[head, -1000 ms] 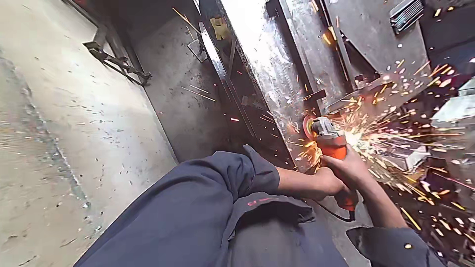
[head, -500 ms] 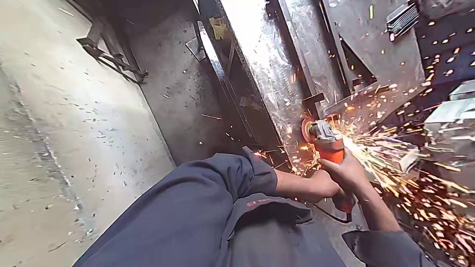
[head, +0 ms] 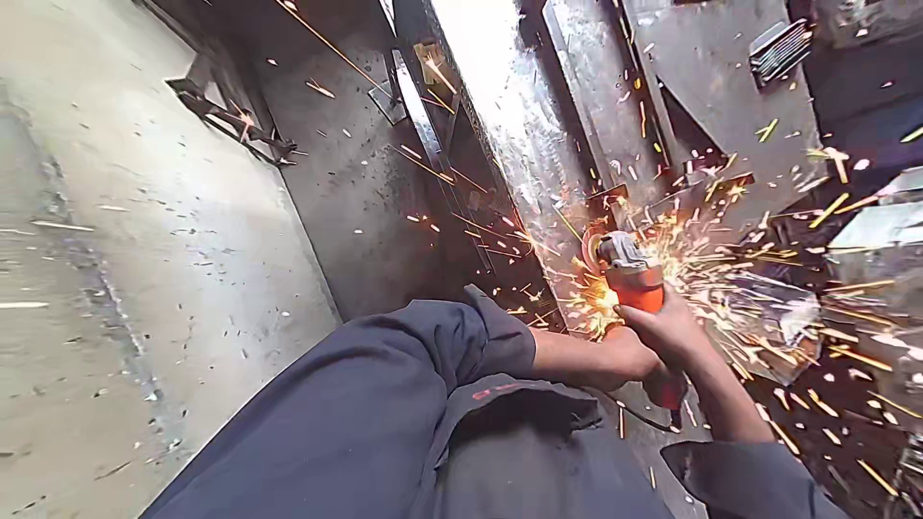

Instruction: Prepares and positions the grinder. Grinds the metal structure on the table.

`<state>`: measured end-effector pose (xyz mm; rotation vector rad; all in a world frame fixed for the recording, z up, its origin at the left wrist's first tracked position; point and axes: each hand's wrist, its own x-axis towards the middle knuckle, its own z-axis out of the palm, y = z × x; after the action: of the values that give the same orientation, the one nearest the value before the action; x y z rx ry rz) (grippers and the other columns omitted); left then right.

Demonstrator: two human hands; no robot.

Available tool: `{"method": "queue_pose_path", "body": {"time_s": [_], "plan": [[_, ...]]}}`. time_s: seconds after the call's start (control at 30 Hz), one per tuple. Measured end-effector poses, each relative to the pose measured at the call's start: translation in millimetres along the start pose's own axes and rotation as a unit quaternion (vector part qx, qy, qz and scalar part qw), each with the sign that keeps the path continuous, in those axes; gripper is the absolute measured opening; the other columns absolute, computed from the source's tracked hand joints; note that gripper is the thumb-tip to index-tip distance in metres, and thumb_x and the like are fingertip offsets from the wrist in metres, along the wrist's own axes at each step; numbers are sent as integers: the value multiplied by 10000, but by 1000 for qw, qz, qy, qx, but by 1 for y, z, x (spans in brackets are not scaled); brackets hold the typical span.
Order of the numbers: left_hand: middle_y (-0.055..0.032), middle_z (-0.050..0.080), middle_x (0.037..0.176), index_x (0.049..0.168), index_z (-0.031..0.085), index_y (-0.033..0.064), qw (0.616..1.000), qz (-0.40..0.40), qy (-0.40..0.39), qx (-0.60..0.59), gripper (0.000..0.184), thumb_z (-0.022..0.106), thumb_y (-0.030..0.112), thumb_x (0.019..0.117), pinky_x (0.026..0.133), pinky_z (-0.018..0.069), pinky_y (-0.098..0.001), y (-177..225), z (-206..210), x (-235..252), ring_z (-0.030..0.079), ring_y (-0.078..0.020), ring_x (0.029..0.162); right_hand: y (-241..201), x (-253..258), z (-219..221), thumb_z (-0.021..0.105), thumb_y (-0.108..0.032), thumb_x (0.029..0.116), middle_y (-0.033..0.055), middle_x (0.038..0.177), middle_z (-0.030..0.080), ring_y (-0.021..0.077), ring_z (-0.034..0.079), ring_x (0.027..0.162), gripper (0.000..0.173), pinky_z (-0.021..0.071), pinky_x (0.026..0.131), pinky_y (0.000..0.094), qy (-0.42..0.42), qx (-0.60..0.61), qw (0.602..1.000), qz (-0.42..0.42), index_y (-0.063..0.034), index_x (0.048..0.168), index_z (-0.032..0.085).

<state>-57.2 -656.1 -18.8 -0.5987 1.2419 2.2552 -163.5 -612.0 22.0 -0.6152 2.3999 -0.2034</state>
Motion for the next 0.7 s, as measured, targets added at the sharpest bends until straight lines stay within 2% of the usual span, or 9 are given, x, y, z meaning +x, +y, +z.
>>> {"method": "queue_pose_path", "body": {"time_s": [0.07,0.17,0.3,0.37,0.43,0.47,0.57,0.63,0.7], "plan": [[-158,687,1074,1161,627,-42,1000,6,-13,-19,328,733,128,902,881,562,-449,-1,1,3,680,-233,990,5,1,-1,830,-458,694,86,1230,661,144,647,1101,926,521,977,396,3,-1,1000,-8,-57,1441,457],[-161,682,1093,1173,626,-48,1000,9,-29,-6,336,732,129,908,897,547,-454,4,2,5,669,-234,1008,10,5,-5,831,-493,679,92,1219,673,182,658,1109,935,524,977,452,5,-8,1000,8,-71,1434,474],[-78,707,963,1079,668,-1,998,24,-58,-23,265,779,138,882,822,570,-376,2,2,-5,685,-146,879,7,-8,-7,845,-537,645,54,1186,681,132,665,1074,950,540,958,401,-2,-1,1000,-2,-88,1404,492],[-94,690,965,1077,669,-15,998,17,-53,32,304,769,222,915,816,552,-395,1,-2,-21,661,-163,872,3,-19,-4,849,-530,647,80,1240,661,148,645,1126,1002,512,1003,399,-8,14,1000,-10,-61,1442,460],[-115,682,975,1088,660,-20,996,13,-33,79,381,793,286,905,804,547,-417,1,-11,-37,654,-185,870,-6,-24,2,852,-533,634,71,1214,665,138,652,1099,998,525,980,388,-5,37,999,-27,-61,1424,468],[-116,681,987,1101,654,-21,996,18,-14,82,406,819,278,880,806,543,-412,2,-18,-47,652,-182,879,-15,-24,6,855,-531,634,69,1213,665,136,654,1095,994,526,978,391,-1,56,998,-36,-62,1422,471],[-146,695,1125,1278,575,-35,997,66,48,-3,604,886,166,802,925,573,-392,8,-50,-75,691,-186,1009,-63,-12,19,864,-479,646,75,1192,669,142,667,1057,940,549,941,386,15,140,987,-71,-56,1396,488],[-171,695,1140,1354,493,-34,986,116,92,-72,761,918,96,736,908,608,-395,12,-81,-86,717,-214,1001,-106,4,27,862,-430,667,83,1112,685,158,694,959,852,591,855,398,20,205,974,-94,-59,1355,523],[-187,671,1173,1428,392,-20,978,133,139,-76,909,930,126,711,900,617,-404,21,-116,-101,717,-229,1011,-149,25,37,856,-416,685,79,1020,709,167,719,863,760,618,781,402,28,245,962,-115,-60,1287,556]]}}
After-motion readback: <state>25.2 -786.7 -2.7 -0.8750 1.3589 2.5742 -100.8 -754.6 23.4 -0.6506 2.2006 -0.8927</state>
